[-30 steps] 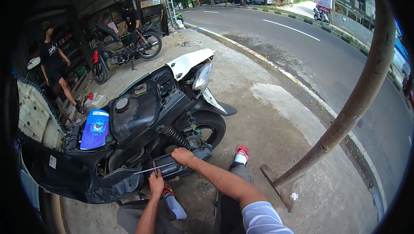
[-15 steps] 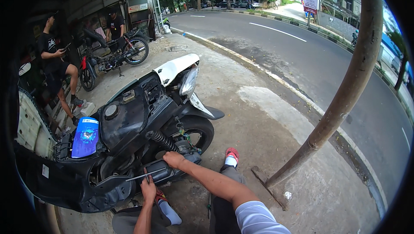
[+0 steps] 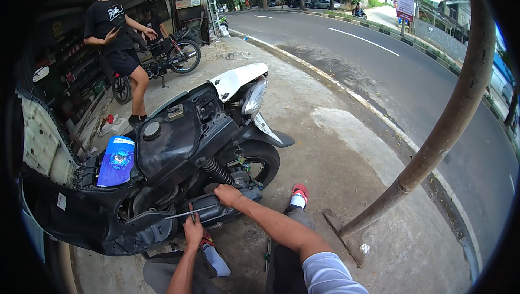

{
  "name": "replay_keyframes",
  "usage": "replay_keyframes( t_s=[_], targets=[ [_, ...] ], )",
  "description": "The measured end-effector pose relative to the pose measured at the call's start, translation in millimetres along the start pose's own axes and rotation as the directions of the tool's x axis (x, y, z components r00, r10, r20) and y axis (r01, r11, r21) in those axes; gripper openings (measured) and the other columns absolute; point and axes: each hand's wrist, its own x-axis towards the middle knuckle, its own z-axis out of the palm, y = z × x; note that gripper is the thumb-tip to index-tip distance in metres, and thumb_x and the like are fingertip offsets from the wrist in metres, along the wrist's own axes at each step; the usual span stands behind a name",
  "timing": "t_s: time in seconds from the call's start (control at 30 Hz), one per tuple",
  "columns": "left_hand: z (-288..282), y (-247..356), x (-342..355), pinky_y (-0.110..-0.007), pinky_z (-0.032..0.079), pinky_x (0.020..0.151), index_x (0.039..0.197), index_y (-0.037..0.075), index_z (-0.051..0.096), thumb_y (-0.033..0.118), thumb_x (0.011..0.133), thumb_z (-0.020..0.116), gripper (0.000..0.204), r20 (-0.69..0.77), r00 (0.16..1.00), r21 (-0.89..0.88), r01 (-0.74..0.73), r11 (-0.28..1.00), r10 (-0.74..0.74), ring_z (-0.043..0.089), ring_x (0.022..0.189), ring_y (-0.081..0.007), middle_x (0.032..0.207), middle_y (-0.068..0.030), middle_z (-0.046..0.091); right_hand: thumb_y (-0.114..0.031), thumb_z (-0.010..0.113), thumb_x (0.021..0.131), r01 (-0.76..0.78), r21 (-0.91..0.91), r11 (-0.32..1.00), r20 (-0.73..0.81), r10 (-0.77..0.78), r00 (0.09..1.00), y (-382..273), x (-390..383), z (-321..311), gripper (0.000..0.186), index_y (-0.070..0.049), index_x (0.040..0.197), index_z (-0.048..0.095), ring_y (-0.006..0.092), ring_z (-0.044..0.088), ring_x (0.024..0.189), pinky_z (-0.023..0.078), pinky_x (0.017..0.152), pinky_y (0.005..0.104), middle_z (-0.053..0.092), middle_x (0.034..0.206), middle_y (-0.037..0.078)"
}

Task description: Removing body panels and performing maintenance on a scooter.

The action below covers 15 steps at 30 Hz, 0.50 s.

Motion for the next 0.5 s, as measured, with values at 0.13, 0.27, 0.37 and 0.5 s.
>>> replay_keyframes(
  t_s=[0.13, 0.27, 0.37, 0.5],
  targets=[
    [-0.9, 4.1, 0.1, -0.045, 0.048, 0.058, 0.143, 0.013, 0.035, 0.02, 0.096, 0.046, 0.049, 0.066, 0.995, -0.058, 0.074, 0.996, -0.071, 0.064, 0.058, -0.0364, 0.065, -0.0248, 0.061, -0.002, 0.059, 0.066, -0.075, -0.017, 0.997, -0.048, 0.075, 0.996, -2.9, -2.2, 1.0, 0.011, 0.003, 0.074, 0.066, 0.0377, 0.065, 0.079, 0.054, 0.072, 0.0435, 0.065, 0.077, 0.022],
    [3.1, -9.5, 5.5, -0.045, 0.047, 0.059, 0.143, 0.014, 0.034, 0.019, 0.095, 0.046, 0.05, 0.057, 0.997, -0.01, 0.054, 0.999, -0.053, 0.064, 0.061, -0.0377, 0.066, -0.0252, 0.061, -0.002, 0.061, 0.064, -0.046, -0.034, 0.998, 0.03, 0.047, 0.998, -4.9, 1.3, -6.9, 0.014, 0.004, 0.076, 0.065, 0.0377, 0.065, 0.082, 0.053, 0.074, 0.0435, 0.065, 0.081, 0.022],
    [5.7, -15.4, 7.3, -0.046, 0.046, 0.064, 0.143, 0.016, 0.035, 0.018, 0.095, 0.047, 0.05, 0.033, 0.999, 0.011, 0.041, 0.999, -0.041, 0.063, 0.07, -0.0411, 0.072, -0.0263, 0.062, -0.002, 0.061, 0.064, 0.024, -0.015, 1.0, 0.005, -0.024, 1.0, 5.3, 4.9, 7.1, 0.018, 0.004, 0.081, 0.064, 0.0372, 0.064, 0.087, 0.052, 0.078, 0.0428, 0.064, 0.087, 0.022],
    [3.2, -3.9, 3.3, -0.045, 0.045, 0.063, 0.143, 0.015, 0.035, 0.017, 0.095, 0.047, 0.05, 0.008, 1.0, 0.011, 0.012, 1.0, -0.012, 0.063, 0.068, -0.0409, 0.071, -0.0261, 0.062, -0.001, 0.06, 0.065, 0.045, 0.062, 0.997, -0.046, -0.042, 0.998, 5.9, -0.6, 6.6, 0.019, 0.004, 0.083, 0.063, 0.0368, 0.063, 0.089, 0.052, 0.079, 0.0423, 0.064, 0.091, 0.021]
  ],
)
